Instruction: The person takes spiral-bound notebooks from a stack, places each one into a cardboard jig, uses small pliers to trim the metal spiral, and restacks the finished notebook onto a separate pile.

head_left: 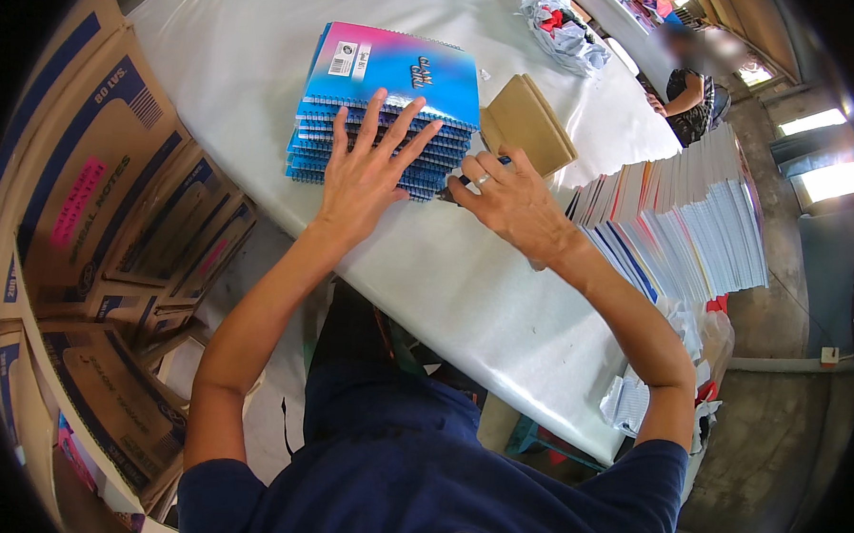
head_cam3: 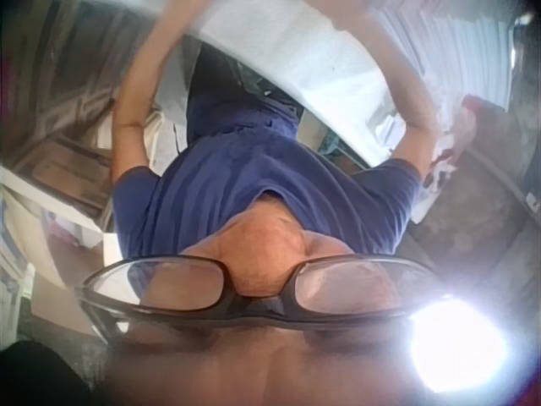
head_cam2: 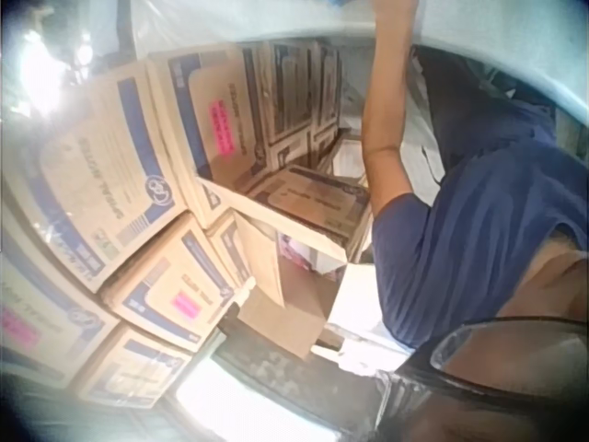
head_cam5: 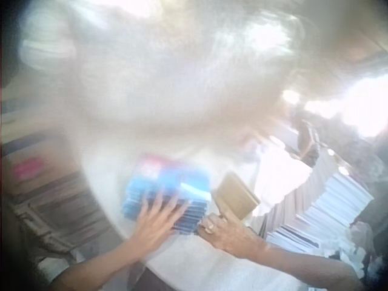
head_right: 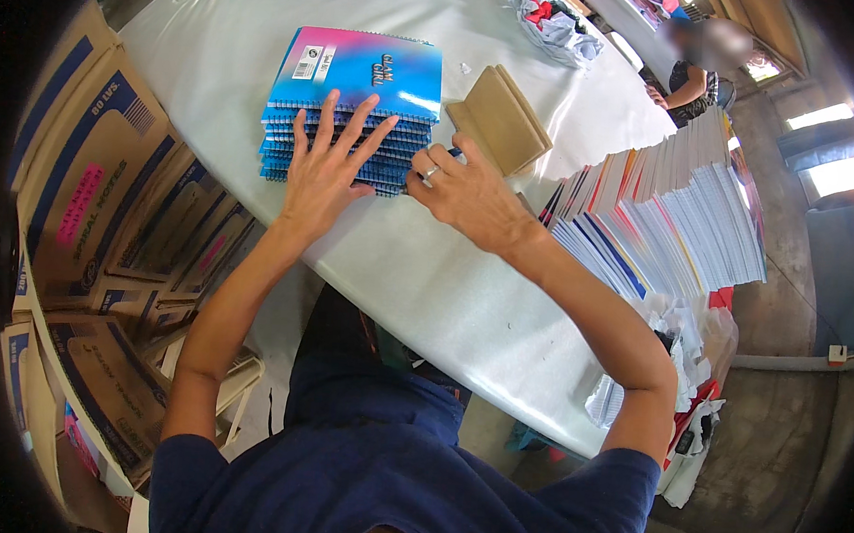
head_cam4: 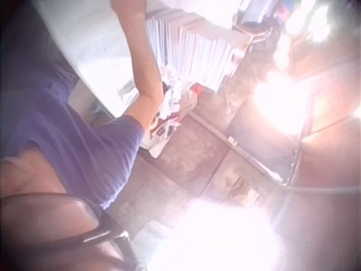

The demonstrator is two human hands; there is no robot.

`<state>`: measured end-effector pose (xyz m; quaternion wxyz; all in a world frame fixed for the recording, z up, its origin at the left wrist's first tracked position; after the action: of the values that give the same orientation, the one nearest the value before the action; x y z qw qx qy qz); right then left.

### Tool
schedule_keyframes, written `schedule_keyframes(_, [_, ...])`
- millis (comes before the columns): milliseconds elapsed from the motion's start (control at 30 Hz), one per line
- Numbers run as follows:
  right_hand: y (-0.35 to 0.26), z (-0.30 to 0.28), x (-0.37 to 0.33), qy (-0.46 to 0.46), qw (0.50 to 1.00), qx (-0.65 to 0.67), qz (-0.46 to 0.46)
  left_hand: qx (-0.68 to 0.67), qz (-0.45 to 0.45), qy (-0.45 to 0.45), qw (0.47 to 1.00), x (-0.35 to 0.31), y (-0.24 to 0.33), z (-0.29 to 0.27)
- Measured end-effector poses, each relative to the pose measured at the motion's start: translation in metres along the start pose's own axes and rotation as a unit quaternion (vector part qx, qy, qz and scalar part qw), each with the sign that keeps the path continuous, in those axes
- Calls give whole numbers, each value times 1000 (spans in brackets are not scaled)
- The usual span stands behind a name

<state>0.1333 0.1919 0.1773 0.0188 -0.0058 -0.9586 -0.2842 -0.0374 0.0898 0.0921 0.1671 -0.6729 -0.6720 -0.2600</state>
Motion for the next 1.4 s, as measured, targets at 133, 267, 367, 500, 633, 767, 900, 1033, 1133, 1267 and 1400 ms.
schedule_keyframes(133, [8,16,2,60,994,8,-87,4,-9,-6,1000,-1,1,3])
schedule_keyframes(267, [2,31,2,53,996,7,-70,0,2,-7,1000,0,2,2])
schedule_keyframes(367, [-22,29,5,-112,992,29,57,-5,-3,-4,1000,-1,-1,3])
schedule_keyframes(500, [-33,24,12,-193,971,22,137,6,-4,-5,1000,-2,1,3])
schedule_keyframes(633, [1,23,1,25,999,32,-33,7,11,-5,1000,-6,1,7])
schedule_keyframes(767, [5,34,1,68,993,-18,-100,20,2,-10,1000,-5,4,7])
schedule_keyframes(900, [7,42,4,93,989,-36,-113,20,3,-14,1000,-5,5,7])
schedule_keyframes(1033, [4,37,3,76,987,-55,-131,18,4,-9,1000,-5,6,7])
schedule_keyframes(1133, [-5,31,9,-35,993,-53,-104,9,2,-14,1000,-4,6,7])
schedule_keyframes(1267, [-53,-4,35,-249,961,-120,21,18,-9,-31,999,-3,6,6])
schedule_keyframes(1400, [-58,1,20,-121,980,-141,73,37,-12,8,999,-5,4,3])
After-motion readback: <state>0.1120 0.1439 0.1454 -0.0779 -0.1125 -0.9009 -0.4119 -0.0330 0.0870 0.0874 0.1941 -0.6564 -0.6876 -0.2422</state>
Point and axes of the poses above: each hand's wrist, its own x-axis towards the middle knuckle, its own z-axis out of the palm, y = z × x, the point moved 1 cm from there along x, towards the middle knuckle, and after that the axes turned 8 degrees about z, right-handed, at the moved point
